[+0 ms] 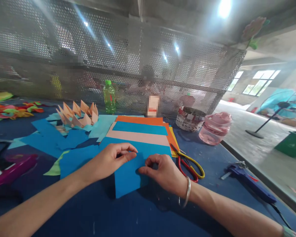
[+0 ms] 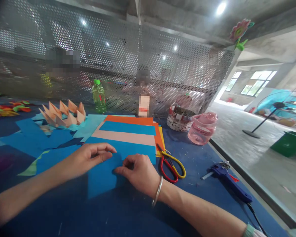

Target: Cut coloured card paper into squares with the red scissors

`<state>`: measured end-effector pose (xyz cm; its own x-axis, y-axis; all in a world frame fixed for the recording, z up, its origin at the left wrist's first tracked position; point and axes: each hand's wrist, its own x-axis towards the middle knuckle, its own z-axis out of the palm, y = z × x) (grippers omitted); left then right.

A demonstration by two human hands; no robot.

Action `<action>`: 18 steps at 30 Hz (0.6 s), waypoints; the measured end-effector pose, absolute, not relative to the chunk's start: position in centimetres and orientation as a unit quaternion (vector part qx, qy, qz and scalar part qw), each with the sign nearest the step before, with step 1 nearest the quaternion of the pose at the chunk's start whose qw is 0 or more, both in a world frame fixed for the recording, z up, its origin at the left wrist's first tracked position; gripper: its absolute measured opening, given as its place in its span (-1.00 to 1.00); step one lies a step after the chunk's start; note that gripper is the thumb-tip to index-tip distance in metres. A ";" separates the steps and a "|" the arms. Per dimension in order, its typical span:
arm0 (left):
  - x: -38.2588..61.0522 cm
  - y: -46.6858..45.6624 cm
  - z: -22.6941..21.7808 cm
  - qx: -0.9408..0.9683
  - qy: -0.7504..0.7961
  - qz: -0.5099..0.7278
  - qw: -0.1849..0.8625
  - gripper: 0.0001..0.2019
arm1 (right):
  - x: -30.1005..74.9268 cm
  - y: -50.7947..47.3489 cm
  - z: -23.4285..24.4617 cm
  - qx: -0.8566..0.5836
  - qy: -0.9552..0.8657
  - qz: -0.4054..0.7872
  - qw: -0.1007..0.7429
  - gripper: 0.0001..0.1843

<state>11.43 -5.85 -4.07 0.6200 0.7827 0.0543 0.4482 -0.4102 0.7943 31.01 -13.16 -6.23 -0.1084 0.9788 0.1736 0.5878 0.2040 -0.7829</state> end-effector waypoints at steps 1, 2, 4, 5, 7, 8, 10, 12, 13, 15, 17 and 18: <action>11.2 -5.7 -3.9 0.802 0.382 0.207 0.409 -0.69 | 31.1 -13.1 -6.1 -0.570 -0.695 0.261 0.351 -0.74; 11.0 -5.6 -3.8 0.796 0.384 0.198 0.424 -0.69 | 31.2 -13.1 -6.1 -0.572 -0.699 0.246 0.351 -0.75; 10.7 -5.5 -3.6 0.792 0.386 0.177 0.439 -0.70 | 31.4 -13.1 -6.1 -0.576 -0.704 0.221 0.352 -0.76; 10.5 -5.5 -3.5 0.792 0.386 0.166 0.443 -0.71 | 31.5 -13.1 -6.1 -0.576 -0.706 0.212 0.352 -0.75; 10.3 -5.4 -3.5 0.791 0.389 0.148 0.447 -0.71 | 31.7 -13.1 -6.2 -0.576 -0.710 0.199 0.353 -0.73; 10.2 -5.5 -3.6 0.789 0.396 0.144 0.448 -0.70 | 31.7 -13.1 -6.2 -0.574 -0.713 0.195 0.353 -0.72; 10.1 -5.5 -3.6 0.776 0.416 0.147 0.450 -0.70 | 31.9 -13.1 -6.3 -0.569 -0.718 0.193 0.351 -0.71; 10.3 -5.7 -3.6 0.757 0.440 0.157 0.457 -0.69 | 32.0 -13.1 -6.4 -0.562 -0.725 0.194 0.347 -0.70; 10.4 -5.8 -3.5 0.748 0.451 0.162 0.459 -0.68 | 32.0 -13.0 -6.5 -0.560 -0.728 0.193 0.345 -0.69; 10.7 -6.0 -3.3 0.732 0.472 0.177 0.458 -0.63 | 32.1 -12.8 -6.7 -0.555 -0.731 0.191 0.348 -0.66; 11.0 -6.0 -3.1 0.721 0.489 0.192 0.452 -0.59 | 32.2 -12.6 -6.9 -0.552 -0.726 0.201 0.357 -0.64; 11.0 -5.9 -2.9 0.718 0.493 0.195 0.450 -0.58 | 32.3 -12.5 -7.0 -0.551 -0.723 0.208 0.361 -0.64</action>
